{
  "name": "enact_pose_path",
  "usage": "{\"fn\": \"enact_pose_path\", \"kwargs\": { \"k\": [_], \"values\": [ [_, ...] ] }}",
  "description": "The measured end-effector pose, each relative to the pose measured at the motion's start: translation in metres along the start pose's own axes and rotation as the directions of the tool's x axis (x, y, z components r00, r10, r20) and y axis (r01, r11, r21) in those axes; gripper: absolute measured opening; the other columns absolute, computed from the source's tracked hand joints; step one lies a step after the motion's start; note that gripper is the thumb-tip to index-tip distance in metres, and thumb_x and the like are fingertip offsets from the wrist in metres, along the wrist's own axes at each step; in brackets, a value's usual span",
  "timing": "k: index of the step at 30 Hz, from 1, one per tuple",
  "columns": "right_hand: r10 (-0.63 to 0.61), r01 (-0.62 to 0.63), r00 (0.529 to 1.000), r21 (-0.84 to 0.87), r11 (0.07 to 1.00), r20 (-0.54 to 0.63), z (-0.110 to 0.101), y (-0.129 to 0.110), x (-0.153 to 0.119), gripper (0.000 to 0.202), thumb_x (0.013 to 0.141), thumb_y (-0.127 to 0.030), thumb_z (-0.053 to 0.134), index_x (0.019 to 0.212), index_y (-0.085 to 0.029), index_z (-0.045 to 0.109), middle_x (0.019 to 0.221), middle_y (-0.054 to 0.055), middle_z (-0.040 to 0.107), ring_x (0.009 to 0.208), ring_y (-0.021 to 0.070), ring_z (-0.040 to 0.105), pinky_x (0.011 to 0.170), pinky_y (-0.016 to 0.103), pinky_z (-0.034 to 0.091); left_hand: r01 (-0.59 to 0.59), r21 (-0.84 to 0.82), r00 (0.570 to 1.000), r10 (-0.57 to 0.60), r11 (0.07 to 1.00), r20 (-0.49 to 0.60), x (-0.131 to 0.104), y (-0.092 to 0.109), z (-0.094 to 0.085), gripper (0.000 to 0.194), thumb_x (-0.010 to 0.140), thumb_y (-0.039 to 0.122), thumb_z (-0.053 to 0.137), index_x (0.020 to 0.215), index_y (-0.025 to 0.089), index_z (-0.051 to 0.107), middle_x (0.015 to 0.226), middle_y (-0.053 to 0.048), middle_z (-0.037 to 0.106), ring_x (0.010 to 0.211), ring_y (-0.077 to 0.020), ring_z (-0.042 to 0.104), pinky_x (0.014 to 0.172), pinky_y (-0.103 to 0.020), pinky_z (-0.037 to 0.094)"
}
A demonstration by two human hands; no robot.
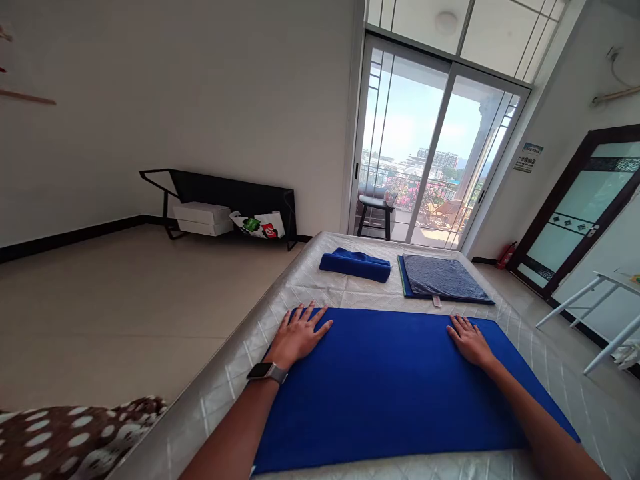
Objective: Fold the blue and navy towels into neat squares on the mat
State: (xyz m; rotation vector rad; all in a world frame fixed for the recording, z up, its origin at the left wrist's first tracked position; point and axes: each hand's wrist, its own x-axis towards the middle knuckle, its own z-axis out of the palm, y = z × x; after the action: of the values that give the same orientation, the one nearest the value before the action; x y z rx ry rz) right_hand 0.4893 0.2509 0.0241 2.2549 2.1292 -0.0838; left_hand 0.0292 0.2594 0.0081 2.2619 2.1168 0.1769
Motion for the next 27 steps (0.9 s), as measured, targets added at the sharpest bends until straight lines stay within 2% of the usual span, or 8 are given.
{"fn": "enact_pose_path", "kwargs": {
  "k": [3, 6, 12, 16, 23, 25, 27],
  "values": [
    [0.174, -0.174, 0.984, 0.0, 0.985, -0.029, 0.001, 0.055, 0.001, 0.065, 0.102, -0.047, 0.017, 0.16, -0.018, 0.023, 0.166, 0.007, 0.023, 0.153, 0.0224, 0.018, 0.123, 0.047, 0.016, -0.017, 0.059, 1.0, 0.017, 0.998, -0.006, 0.003, -0.007, 0.008, 0.06, 0.099, 0.052, 0.034, 0.155, 0.032, 0.033, 0.164, -0.006, 0.03, 0.151, -0.0301, 0.026, 0.121, -0.052, 0.019],
    [0.229, -0.227, 0.973, 0.03, 0.973, -0.04, 0.001, 0.072, -0.002, 0.066, 0.102, -0.045, 0.017, 0.16, -0.015, 0.023, 0.166, 0.007, 0.021, 0.153, 0.0213, 0.017, 0.124, 0.044, 0.014, -0.06, 0.135, 0.998, 0.059, 0.989, 0.014, 0.005, -0.013, 0.014, 0.057, 0.099, 0.046, 0.036, 0.155, 0.031, 0.035, 0.165, -0.006, 0.028, 0.151, -0.031, 0.024, 0.121, -0.051, 0.019],
    [0.236, -0.234, 0.971, 0.055, 0.971, -0.029, -0.004, 0.062, -0.005, 0.066, 0.102, -0.046, 0.018, 0.16, -0.015, 0.024, 0.166, 0.006, 0.021, 0.153, 0.021, 0.015, 0.125, 0.043, 0.011, -0.05, 0.123, 0.999, 0.048, 0.991, 0.024, 0.005, -0.017, 0.014, 0.059, 0.098, 0.047, 0.034, 0.155, 0.032, 0.033, 0.164, -0.006, 0.029, 0.152, -0.0322, 0.024, 0.12, -0.053, 0.022],
    [0.256, -0.254, 0.966, 0.053, 0.966, -0.037, -0.004, 0.062, -0.006, 0.065, 0.102, -0.047, 0.018, 0.16, -0.017, 0.025, 0.166, 0.007, 0.022, 0.153, 0.0224, 0.016, 0.124, 0.044, 0.014, -0.072, 0.115, 0.997, 0.072, 0.991, 0.007, 0.004, -0.013, 0.012, 0.058, 0.097, 0.048, 0.035, 0.153, 0.033, 0.039, 0.163, -0.005, 0.031, 0.151, -0.033, 0.024, 0.12, -0.054, 0.021],
    [0.291, -0.291, 0.957, 0.008, 0.957, 0.0, -0.016, 0.057, -0.012, 0.064, 0.102, -0.044, 0.02, 0.16, -0.017, 0.024, 0.166, 0.009, 0.023, 0.153, 0.0251, 0.019, 0.122, 0.046, 0.02, -0.031, 0.037, 0.999, 0.03, 0.999, 0.018, -0.003, 0.0, -0.007, 0.06, 0.099, 0.055, 0.034, 0.154, 0.031, 0.036, 0.163, -0.006, 0.032, 0.151, -0.0323, 0.026, 0.121, -0.052, 0.02],
    [0.316, -0.316, 0.949, -0.017, 0.949, -0.002, -0.021, 0.049, -0.013, 0.063, 0.102, -0.041, 0.022, 0.159, -0.015, 0.026, 0.165, 0.011, 0.025, 0.152, 0.0268, 0.021, 0.122, 0.047, 0.021, -0.015, 0.02, 1.0, 0.015, 1.0, 0.02, -0.005, 0.004, -0.013, 0.061, 0.099, 0.056, 0.033, 0.155, 0.031, 0.035, 0.163, -0.006, 0.032, 0.151, -0.0316, 0.026, 0.122, -0.052, 0.019],
    [0.3, -0.303, 0.952, -0.038, 0.952, -0.065, -0.025, 0.031, -0.013, 0.062, 0.101, -0.037, 0.024, 0.157, -0.012, 0.032, 0.163, 0.012, 0.029, 0.151, 0.0281, 0.023, 0.123, 0.047, 0.019, -0.012, 0.004, 1.0, 0.012, 1.0, 0.019, -0.007, 0.007, -0.016, 0.061, 0.099, 0.057, 0.034, 0.154, 0.031, 0.036, 0.163, -0.006, 0.031, 0.151, -0.0308, 0.025, 0.122, -0.051, 0.019]
  ]
}}
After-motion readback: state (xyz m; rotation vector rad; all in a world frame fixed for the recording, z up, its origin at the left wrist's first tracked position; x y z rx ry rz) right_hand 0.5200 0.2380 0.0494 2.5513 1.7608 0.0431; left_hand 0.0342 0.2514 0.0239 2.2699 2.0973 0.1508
